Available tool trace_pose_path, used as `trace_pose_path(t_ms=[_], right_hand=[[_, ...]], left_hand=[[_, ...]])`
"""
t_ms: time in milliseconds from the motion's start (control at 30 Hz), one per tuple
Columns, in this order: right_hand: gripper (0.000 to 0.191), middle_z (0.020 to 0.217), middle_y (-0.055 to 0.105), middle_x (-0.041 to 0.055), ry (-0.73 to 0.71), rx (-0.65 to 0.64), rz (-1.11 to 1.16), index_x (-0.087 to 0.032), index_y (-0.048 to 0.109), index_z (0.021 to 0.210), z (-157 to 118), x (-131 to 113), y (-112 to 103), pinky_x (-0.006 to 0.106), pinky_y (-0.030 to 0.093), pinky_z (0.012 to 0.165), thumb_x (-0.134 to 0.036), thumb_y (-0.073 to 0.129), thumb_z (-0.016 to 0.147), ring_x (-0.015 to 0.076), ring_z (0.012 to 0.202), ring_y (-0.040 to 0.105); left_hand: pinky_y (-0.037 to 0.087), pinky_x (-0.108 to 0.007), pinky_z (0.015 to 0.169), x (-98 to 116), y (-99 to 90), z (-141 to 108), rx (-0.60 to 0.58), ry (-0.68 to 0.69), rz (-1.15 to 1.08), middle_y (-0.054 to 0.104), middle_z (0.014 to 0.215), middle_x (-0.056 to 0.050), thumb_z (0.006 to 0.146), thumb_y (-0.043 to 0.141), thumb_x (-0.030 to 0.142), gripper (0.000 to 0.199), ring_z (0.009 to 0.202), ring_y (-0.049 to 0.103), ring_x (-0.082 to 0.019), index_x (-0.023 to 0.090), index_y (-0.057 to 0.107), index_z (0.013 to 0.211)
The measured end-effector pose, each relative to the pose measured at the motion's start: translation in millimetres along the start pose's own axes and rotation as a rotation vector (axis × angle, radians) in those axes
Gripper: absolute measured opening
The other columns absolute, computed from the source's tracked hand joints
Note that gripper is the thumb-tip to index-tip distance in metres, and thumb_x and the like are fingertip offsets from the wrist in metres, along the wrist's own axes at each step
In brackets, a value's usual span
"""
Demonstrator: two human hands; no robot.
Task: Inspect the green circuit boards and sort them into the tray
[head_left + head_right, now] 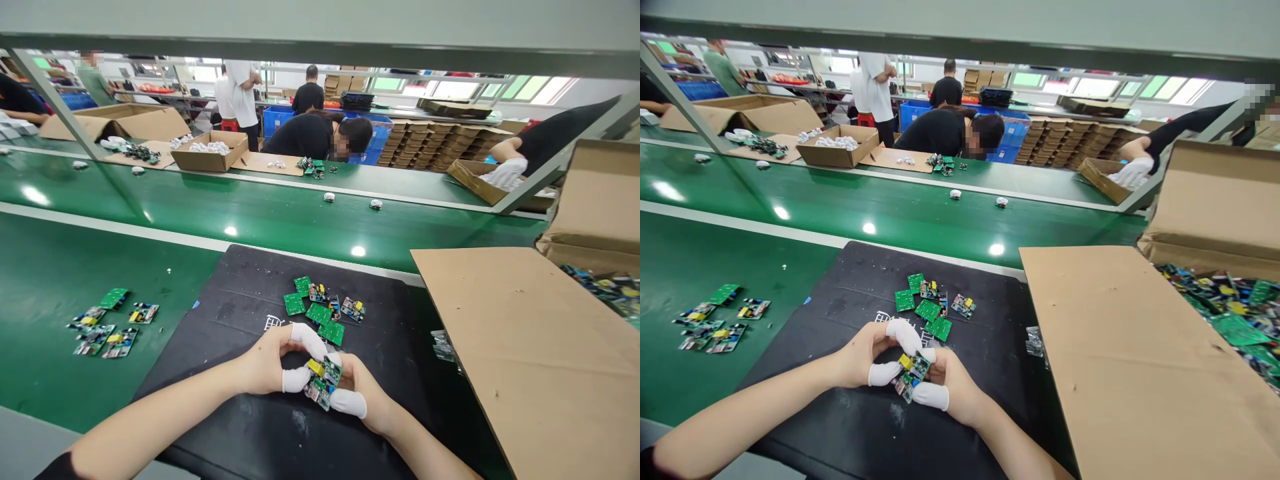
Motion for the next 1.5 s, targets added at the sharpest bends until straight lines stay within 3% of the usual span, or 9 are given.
trace_pose_path(t_ms=[167,433,700,1133,1500], right_hand=[[0.047,0.082,0.070,0.0043,0.011,-0.001,-0.003,-0.017,0.071,0.090,1,4,-2,0.036,0.048,0.087,-0.053,0.079,0.061,0.0203,0.081,0.066],[0.048,0.079,0.071,0.0057,0.021,0.021,-0.025,-0.015,0.071,0.086,2,3,-3,0.037,0.050,0.087,-0.054,0.080,0.058,0.0222,0.082,0.066],[0.054,0.079,0.071,0.0062,0.009,0.058,0.009,-0.015,0.070,0.089,1,6,-7,0.040,0.050,0.087,-0.056,0.080,0.056,0.0240,0.080,0.067],[0.055,0.079,0.068,0.0051,-0.018,0.045,-0.199,-0.015,0.069,0.088,0,-6,-6,0.028,0.049,0.073,-0.062,0.075,0.060,0.0177,0.075,0.063],[0.050,0.081,0.066,0.0053,0.009,0.116,-0.311,-0.015,0.068,0.087,-2,8,-19,0.032,0.050,0.079,-0.055,0.078,0.059,0.0181,0.075,0.060]], left_hand=[[0.053,-0.031,0.085,-9,-1.3,-2,0.009,-0.035,-0.090,0.064,0.091,-0.007,0.069,0.067,0.011,0.022,0.088,0.063,-0.017,0.016,0.064,0.090],[0.054,-0.032,0.080,-30,-0.6,-2,-0.007,-0.182,-0.241,0.062,0.093,-0.007,0.068,0.078,0.026,0.027,0.089,0.061,-0.018,0.014,0.063,0.087],[0.051,-0.035,0.091,-15,-2.1,-1,-0.065,-0.124,-0.035,0.065,0.100,-0.009,0.075,0.068,0.018,0.022,0.096,0.063,-0.020,0.015,0.064,0.095],[0.052,-0.032,0.090,-16,-1.7,-1,-0.098,-0.154,-0.027,0.066,0.100,-0.008,0.072,0.072,0.016,0.021,0.097,0.063,-0.017,0.015,0.065,0.092],[0.051,-0.034,0.091,-21,-6.2,-1,-0.056,-0.201,-0.016,0.067,0.099,-0.008,0.070,0.068,0.014,0.022,0.098,0.063,-0.019,0.015,0.065,0.091]])
Point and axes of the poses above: each hand's wrist, its own z-axis towards the middle knuckle, its own y-axis out of the palm, x = y × z, the point moved 10 cm from there along z, towards the middle knuckle
